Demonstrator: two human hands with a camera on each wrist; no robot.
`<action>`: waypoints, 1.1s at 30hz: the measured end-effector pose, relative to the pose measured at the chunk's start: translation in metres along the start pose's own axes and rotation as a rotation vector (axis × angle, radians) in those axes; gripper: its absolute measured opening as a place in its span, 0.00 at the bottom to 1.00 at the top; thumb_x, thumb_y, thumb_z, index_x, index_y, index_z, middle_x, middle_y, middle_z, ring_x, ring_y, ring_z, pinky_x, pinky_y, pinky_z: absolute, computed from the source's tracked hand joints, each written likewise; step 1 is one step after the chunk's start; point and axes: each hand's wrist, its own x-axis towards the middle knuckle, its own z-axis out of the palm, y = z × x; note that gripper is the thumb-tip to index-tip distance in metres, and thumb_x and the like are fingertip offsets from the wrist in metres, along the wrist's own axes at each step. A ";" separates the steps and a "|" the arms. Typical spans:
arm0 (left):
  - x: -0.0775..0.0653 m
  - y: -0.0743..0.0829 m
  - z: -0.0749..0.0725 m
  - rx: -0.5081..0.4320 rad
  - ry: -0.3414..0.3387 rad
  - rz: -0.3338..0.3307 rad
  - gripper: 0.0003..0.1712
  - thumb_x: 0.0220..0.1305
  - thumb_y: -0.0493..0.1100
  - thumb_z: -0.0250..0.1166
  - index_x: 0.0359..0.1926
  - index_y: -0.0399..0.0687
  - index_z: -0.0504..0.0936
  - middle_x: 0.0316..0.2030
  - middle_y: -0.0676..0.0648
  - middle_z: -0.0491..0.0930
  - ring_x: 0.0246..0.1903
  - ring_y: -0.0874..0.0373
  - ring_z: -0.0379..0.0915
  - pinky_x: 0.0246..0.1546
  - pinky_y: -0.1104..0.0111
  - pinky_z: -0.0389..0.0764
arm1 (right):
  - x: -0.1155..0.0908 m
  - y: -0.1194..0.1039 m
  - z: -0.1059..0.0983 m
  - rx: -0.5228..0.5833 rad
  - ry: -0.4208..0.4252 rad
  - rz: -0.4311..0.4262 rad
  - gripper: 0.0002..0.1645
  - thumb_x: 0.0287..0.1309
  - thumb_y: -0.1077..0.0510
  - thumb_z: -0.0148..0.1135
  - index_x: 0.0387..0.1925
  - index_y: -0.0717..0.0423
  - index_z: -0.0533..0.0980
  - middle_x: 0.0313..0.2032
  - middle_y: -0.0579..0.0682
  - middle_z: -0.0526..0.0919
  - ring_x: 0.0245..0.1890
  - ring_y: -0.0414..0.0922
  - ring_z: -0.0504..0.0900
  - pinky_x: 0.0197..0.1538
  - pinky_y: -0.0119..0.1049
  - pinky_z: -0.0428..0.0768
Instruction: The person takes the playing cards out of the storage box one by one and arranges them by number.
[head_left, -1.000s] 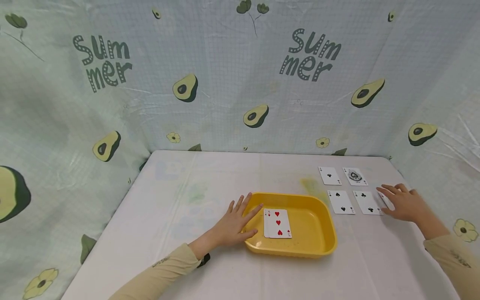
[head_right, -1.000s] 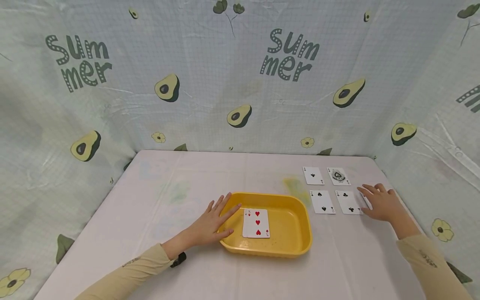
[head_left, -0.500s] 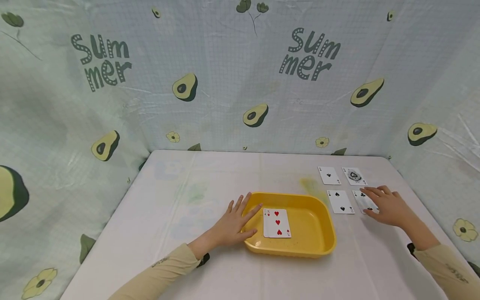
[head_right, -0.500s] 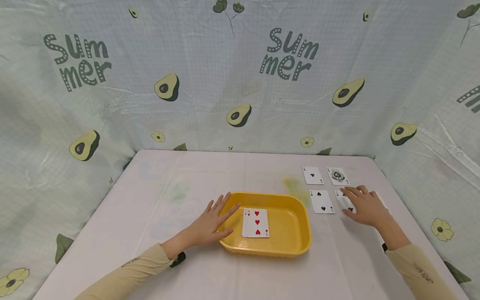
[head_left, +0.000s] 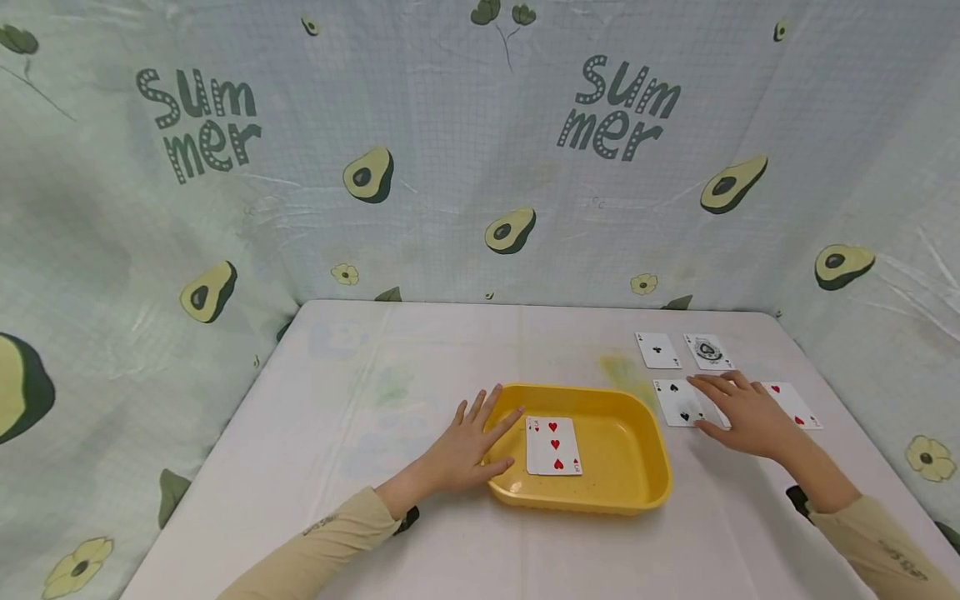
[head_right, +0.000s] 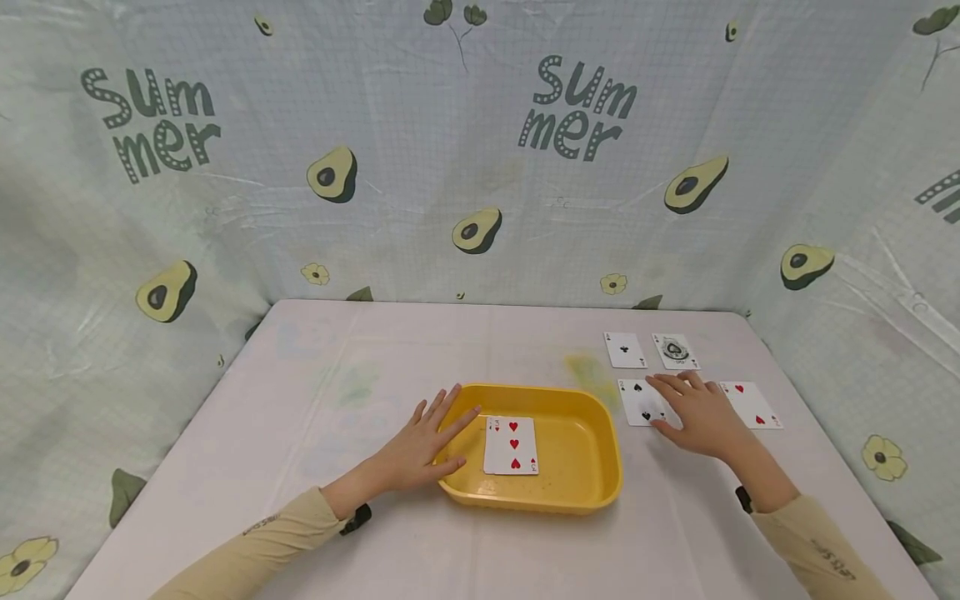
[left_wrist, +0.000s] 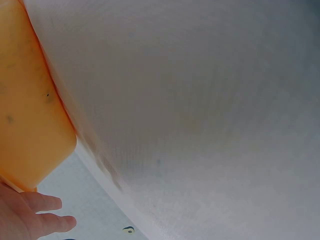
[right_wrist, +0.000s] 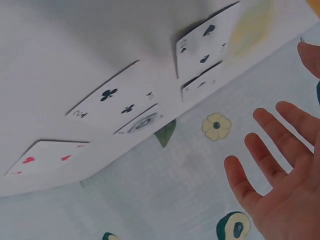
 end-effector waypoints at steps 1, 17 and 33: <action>0.000 0.000 0.000 -0.003 -0.001 -0.001 0.38 0.62 0.61 0.45 0.69 0.61 0.43 0.70 0.41 0.30 0.66 0.36 0.39 0.60 0.41 0.50 | 0.001 -0.004 -0.001 0.010 0.004 -0.006 0.38 0.43 0.49 0.66 0.57 0.56 0.66 0.54 0.56 0.72 0.50 0.54 0.65 0.48 0.59 0.66; -0.001 0.000 -0.001 -0.005 0.003 0.004 0.39 0.62 0.61 0.46 0.69 0.61 0.43 0.69 0.39 0.33 0.66 0.35 0.40 0.59 0.40 0.51 | 0.011 -0.057 -0.012 0.074 0.081 -0.186 0.38 0.44 0.48 0.66 0.59 0.51 0.66 0.54 0.49 0.73 0.50 0.47 0.66 0.47 0.53 0.71; -0.001 0.000 -0.002 0.001 -0.006 0.005 0.39 0.62 0.63 0.44 0.69 0.61 0.43 0.69 0.38 0.34 0.66 0.35 0.40 0.60 0.41 0.50 | 0.027 -0.109 -0.003 0.076 0.015 -0.343 0.37 0.47 0.47 0.63 0.59 0.53 0.66 0.54 0.47 0.74 0.53 0.48 0.66 0.52 0.48 0.68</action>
